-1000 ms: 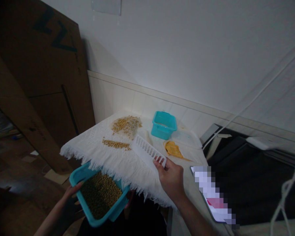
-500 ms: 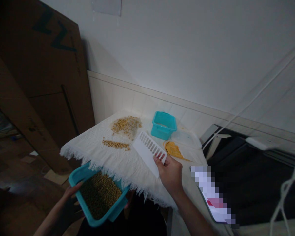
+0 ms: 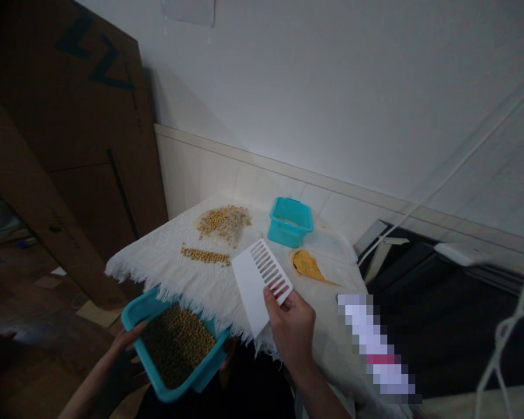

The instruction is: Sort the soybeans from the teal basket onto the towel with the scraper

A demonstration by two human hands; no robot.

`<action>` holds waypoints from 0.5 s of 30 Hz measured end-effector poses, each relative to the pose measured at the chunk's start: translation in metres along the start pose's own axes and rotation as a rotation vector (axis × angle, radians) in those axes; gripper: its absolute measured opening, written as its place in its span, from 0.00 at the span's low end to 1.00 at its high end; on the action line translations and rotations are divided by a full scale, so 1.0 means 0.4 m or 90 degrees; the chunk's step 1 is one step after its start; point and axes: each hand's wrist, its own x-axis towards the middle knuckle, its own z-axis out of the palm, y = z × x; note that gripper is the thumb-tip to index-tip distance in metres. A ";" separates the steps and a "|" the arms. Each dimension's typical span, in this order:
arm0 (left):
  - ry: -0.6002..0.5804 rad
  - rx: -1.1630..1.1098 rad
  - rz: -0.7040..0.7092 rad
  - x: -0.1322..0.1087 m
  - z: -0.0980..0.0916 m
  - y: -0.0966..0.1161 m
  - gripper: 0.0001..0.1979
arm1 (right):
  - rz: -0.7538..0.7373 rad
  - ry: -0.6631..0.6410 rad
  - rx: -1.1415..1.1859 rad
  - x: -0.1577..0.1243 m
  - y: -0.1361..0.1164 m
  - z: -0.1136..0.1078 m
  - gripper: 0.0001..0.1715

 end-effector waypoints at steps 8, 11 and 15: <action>-0.001 0.012 0.005 0.001 0.000 -0.004 0.53 | 0.041 0.041 0.024 -0.047 -0.023 0.061 0.26; -0.007 0.006 0.011 -0.008 0.003 0.001 0.54 | 0.054 0.044 0.039 -0.051 -0.016 0.064 0.26; -0.014 0.003 0.008 -0.016 0.004 0.006 0.52 | 0.060 0.083 0.042 -0.046 -0.004 0.055 0.27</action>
